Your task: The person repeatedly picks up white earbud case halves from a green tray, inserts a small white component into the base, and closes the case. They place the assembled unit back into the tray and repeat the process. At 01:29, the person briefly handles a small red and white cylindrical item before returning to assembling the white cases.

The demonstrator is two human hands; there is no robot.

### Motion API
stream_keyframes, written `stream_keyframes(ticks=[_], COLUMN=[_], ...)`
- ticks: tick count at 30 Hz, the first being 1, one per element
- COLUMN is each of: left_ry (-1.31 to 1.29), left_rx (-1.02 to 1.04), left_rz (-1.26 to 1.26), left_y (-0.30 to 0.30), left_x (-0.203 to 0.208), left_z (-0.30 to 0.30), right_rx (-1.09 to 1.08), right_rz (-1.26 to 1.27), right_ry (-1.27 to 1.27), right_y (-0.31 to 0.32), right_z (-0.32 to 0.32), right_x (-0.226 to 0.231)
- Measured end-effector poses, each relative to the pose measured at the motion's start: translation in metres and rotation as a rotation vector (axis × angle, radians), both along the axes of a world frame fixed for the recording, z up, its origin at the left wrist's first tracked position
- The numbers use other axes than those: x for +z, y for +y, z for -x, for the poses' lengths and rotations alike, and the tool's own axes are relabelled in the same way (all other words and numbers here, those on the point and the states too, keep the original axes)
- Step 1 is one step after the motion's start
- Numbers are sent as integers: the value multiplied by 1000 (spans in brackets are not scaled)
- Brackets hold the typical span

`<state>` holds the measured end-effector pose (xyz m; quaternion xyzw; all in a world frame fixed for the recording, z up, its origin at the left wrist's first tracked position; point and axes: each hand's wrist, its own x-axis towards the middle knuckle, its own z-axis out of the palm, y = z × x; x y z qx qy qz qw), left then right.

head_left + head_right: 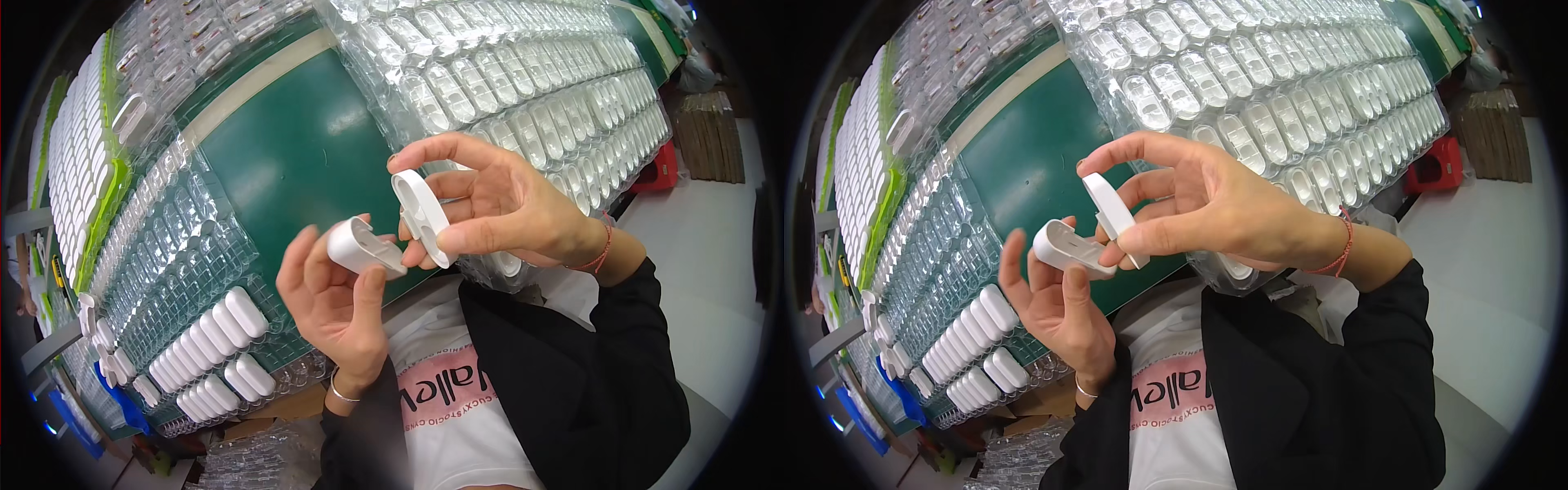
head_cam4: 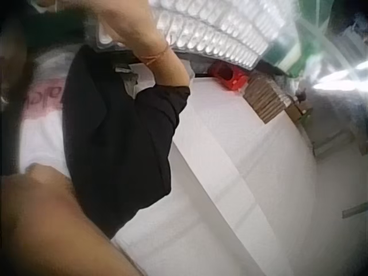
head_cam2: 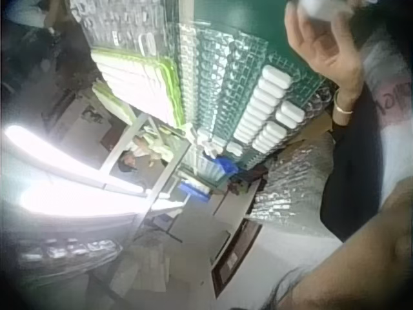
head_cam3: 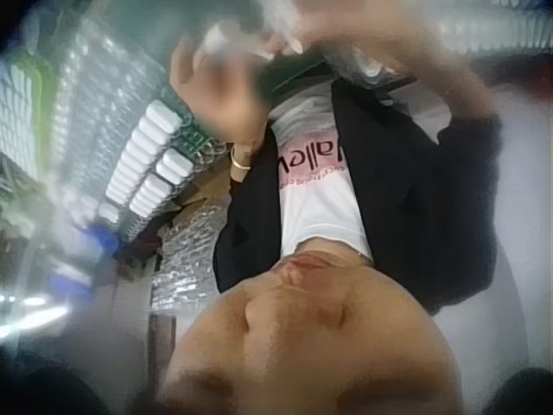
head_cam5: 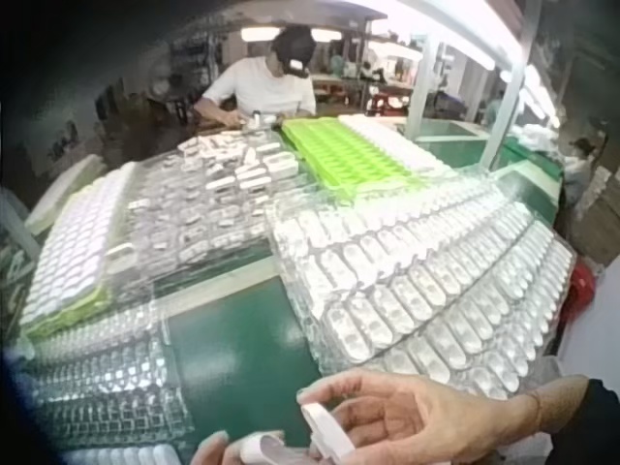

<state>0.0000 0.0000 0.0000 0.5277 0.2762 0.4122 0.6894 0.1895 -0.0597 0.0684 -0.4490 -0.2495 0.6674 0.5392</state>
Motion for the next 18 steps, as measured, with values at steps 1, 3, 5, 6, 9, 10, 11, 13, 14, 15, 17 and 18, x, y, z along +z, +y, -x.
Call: stream_keyframes(ticks=[1,3,5,6,9,10,11,13,14,15,17,18], left_ry=[-15,13,100,92,64,90,116,153,164,172,173,173], left_rx=[30,53,40,48,25,37,49,66,70,73,84,90], left_rz=[-84,-204,-274,-214,-212,-233,-254,-299,-323,-346,-352,-356], left_y=[0,2,4,2,1,1,1,1,1,1,1,1], left_x=[-1,-2,-3,-3,-4,-4,-4,-3,-2,-2,-3,-4], left_z=[-2,-4,-6,-8,-9,-9,-10,-11,-11,-12,-12,-13], right_rx=[2,3,4,-1,1,13,26,5,1,-5,-4,-4], right_rz=[16,34,39,31,-1,-15,-30,-21,-17,-12,-5,-4], right_ry=[9,3,-29,-36,-69,-89,-109,-88,-85,-84,-93,-96], right_y=[1,1,-1,-1,-1,-1,-1,-1,0,0,0,0], right_z=[0,1,2,4,6,5,5,7,7,8,7,6], right_x=[1,3,4,4,1,-1,-3,-2,-1,-1,-2,-2])
